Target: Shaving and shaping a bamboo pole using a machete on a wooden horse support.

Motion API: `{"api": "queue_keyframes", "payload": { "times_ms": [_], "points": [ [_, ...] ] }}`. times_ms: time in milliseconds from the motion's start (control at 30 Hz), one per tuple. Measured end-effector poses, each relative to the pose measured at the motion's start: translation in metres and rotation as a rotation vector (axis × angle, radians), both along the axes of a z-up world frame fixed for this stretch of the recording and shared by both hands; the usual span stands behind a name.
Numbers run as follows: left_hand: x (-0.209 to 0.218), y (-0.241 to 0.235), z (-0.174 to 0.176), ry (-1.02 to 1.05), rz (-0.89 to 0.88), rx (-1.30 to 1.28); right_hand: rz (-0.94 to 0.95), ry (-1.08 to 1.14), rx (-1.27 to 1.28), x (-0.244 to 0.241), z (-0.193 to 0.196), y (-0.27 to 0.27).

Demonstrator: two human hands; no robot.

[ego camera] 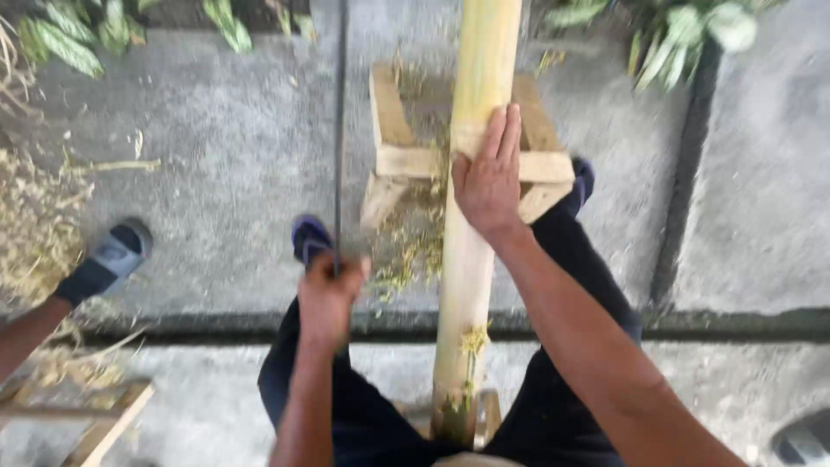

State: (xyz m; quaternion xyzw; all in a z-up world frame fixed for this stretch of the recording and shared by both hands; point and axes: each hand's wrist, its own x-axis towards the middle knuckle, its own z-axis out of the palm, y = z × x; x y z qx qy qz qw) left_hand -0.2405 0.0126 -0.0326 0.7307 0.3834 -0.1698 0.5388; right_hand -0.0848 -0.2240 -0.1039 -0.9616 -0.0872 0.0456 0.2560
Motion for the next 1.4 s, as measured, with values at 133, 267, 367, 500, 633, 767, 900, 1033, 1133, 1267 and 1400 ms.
{"api": "queue_keyframes", "payload": {
  "times_ms": [133,267,367,500,633,767,900,1033,1133,1267,1400],
  "points": [
    [-0.080,-0.013,-0.046,-0.033,0.371,-0.407,0.021,-0.031,-0.136,0.084,0.001,0.018],
    [-0.102,-0.007,-0.082,-0.003,0.454,-0.532,-0.265,0.287,-0.155,0.129,0.022,0.030],
    [-0.116,-0.007,-0.084,-0.006,0.462,-0.542,-0.296,0.276,-0.077,0.130,-0.033,0.003],
    [-0.084,0.004,-0.070,-0.071,0.435,-0.547,-0.194,0.008,-0.042,0.109,-0.023,-0.006],
    [-0.076,0.003,-0.068,0.005,0.455,-0.599,-0.013,-0.010,-0.166,0.007,-0.011,-0.008],
    [-0.057,0.006,-0.064,-0.011,0.474,-0.688,-0.043,0.176,-0.117,-0.097,0.007,-0.020],
    [-0.052,0.007,-0.068,0.028,0.493,-0.774,-0.334,0.639,0.275,-0.129,0.066,0.006],
    [-0.063,0.004,-0.071,0.045,0.489,-0.780,-0.446,0.824,0.303,-0.135,0.036,-0.030],
    [-0.034,-0.010,-0.086,0.041,0.516,-0.796,-0.264,0.826,0.791,-0.108,0.004,-0.054],
    [-0.048,-0.023,-0.087,0.164,0.594,-0.837,-0.401,1.079,1.249,-0.147,-0.004,-0.057],
    [-0.036,-0.030,-0.102,0.211,0.604,-0.731,-0.448,0.989,1.198,-0.140,0.008,-0.043]
  ]
}}
